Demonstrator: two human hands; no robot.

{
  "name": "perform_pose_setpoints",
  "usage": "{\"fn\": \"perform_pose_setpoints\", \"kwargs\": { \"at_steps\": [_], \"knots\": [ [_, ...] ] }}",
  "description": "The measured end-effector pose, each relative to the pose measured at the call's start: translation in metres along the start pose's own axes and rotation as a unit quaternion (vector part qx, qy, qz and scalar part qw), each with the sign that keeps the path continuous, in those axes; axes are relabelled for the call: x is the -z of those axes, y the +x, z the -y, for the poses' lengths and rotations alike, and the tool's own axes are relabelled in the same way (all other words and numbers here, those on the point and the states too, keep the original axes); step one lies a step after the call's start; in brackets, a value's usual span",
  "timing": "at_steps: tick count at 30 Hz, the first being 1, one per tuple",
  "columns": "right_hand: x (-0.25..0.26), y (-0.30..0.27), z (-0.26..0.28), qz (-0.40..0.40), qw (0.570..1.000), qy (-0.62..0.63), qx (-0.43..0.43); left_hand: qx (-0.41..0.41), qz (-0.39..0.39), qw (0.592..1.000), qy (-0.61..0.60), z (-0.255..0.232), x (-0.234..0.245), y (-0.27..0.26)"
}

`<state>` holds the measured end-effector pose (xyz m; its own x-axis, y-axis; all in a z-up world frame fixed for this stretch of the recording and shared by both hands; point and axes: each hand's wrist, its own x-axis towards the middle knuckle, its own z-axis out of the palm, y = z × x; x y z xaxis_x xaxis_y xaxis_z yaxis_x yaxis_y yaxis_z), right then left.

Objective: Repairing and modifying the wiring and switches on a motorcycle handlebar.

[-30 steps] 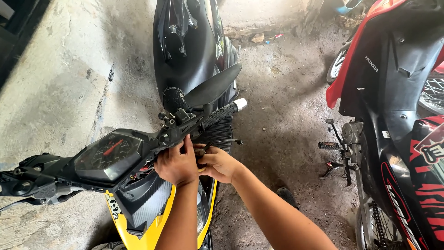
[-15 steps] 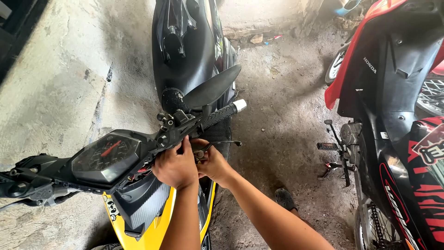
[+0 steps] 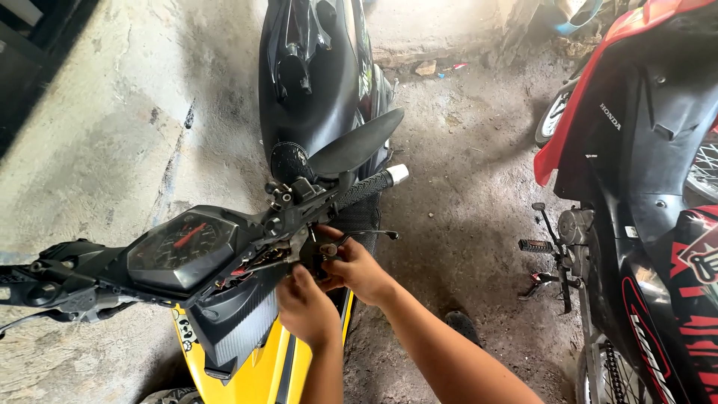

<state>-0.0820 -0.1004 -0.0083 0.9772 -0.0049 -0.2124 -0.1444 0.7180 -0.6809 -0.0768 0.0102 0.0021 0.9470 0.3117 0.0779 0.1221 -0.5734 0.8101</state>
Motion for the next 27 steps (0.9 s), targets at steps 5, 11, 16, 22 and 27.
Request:
{"fn": "perform_pose_setpoints", "kwargs": {
  "at_steps": [5,11,16,22,27],
  "knots": [
    [-0.008,-0.002,0.004,-0.085,0.995,-0.021,-0.036,0.119,0.154,0.981,-0.003,0.036,-0.005,-0.010],
    [0.010,0.011,-0.014,-0.129,0.989,-0.075,0.011,0.127,0.248,0.957,-0.080,0.021,-0.006,-0.001],
    [0.008,0.008,-0.007,-0.100,0.995,-0.029,0.001,0.135,0.240,0.958,-0.081,0.031,-0.007,0.000],
    [0.014,-0.005,-0.006,-0.169,0.969,-0.174,-0.051,0.072,0.228,0.953,-0.187,0.051,-0.019,0.002],
    [-0.037,-0.029,0.039,-0.311,0.800,-0.448,0.251,0.239,0.280,0.851,-0.375,0.061,-0.030,0.003]
  ]
}}
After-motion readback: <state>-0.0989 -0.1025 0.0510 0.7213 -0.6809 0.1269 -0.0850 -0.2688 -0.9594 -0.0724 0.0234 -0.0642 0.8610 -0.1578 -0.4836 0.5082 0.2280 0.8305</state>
